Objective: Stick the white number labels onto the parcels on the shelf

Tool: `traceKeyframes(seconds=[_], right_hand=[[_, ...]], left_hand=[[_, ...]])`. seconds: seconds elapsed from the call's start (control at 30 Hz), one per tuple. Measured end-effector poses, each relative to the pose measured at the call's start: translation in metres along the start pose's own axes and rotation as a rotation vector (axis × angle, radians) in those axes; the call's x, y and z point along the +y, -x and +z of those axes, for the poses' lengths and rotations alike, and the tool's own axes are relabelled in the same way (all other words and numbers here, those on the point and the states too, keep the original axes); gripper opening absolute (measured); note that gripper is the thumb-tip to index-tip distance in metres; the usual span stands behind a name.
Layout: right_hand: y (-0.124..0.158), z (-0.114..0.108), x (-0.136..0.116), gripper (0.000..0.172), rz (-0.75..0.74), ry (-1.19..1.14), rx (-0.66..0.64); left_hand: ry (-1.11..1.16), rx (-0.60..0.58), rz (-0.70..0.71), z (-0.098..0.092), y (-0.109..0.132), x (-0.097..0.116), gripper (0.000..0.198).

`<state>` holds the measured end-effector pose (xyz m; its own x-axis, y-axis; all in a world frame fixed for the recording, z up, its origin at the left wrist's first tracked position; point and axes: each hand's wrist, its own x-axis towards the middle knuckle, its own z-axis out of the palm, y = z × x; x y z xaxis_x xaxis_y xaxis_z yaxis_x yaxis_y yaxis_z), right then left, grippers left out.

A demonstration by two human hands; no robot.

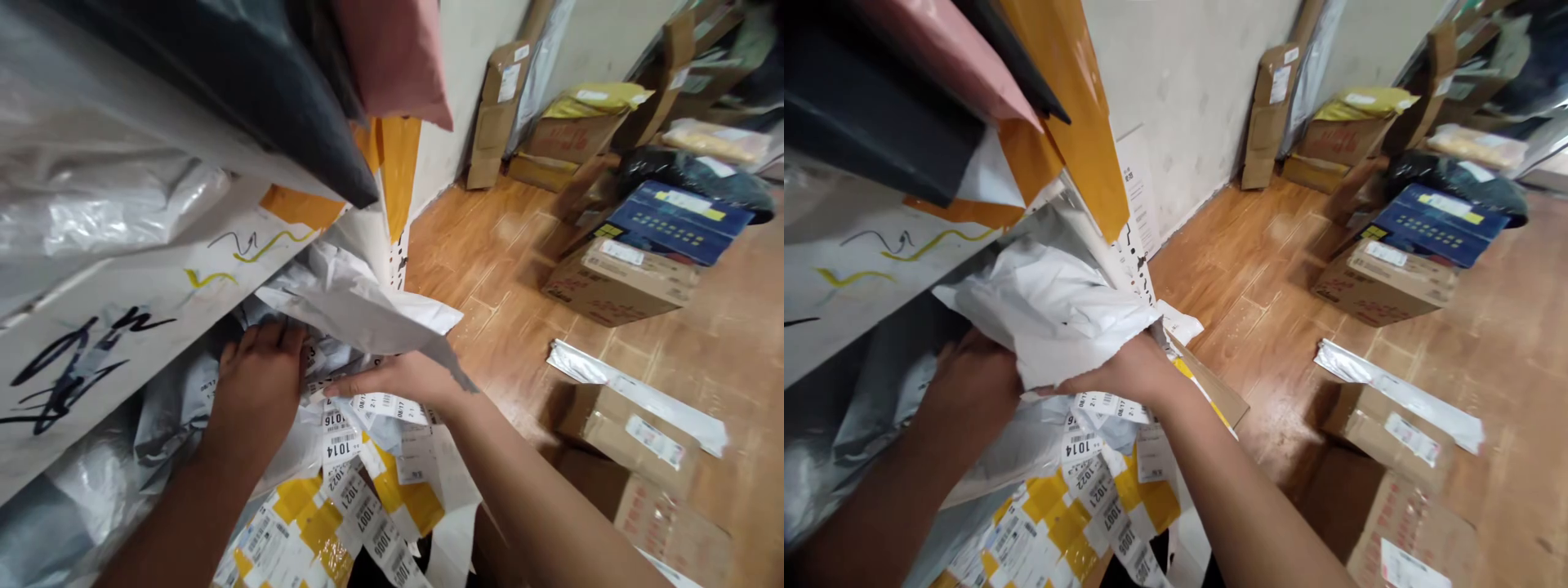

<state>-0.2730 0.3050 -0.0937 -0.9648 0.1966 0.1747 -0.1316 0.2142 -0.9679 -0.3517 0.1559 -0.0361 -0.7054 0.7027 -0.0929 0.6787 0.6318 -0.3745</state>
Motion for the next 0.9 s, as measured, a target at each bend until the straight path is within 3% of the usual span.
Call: traceKeyframes(seconds=[0.17,0.4,0.57,0.7,0.77,0.9], right_hand=[[0.001,0.0,-0.003,0.081,-0.013,0.085,0.024],[0.001,-0.001,-0.006,0.08,0.021,0.063,0.01],[0.003,-0.003,-0.012,0.086,0.042,0.077,0.021],[0.004,-0.007,-0.018,0.08,0.081,0.084,-0.009],[0.005,-0.006,-0.016,0.074,0.071,0.064,-0.03],[0.006,0.004,-0.003,0.074,0.014,0.015,-0.116]], left_hand=[[0.071,0.079,0.001,0.009,-0.003,-0.004,0.032],[0.141,0.141,0.061,0.008,0.001,-0.009,0.029],[0.157,0.296,0.089,0.014,0.003,-0.012,0.025],[0.211,0.427,0.178,0.015,0.004,-0.015,0.026],[0.188,0.367,0.228,0.011,0.004,-0.016,0.029],[0.052,0.097,0.206,-0.003,0.001,-0.016,0.035]])
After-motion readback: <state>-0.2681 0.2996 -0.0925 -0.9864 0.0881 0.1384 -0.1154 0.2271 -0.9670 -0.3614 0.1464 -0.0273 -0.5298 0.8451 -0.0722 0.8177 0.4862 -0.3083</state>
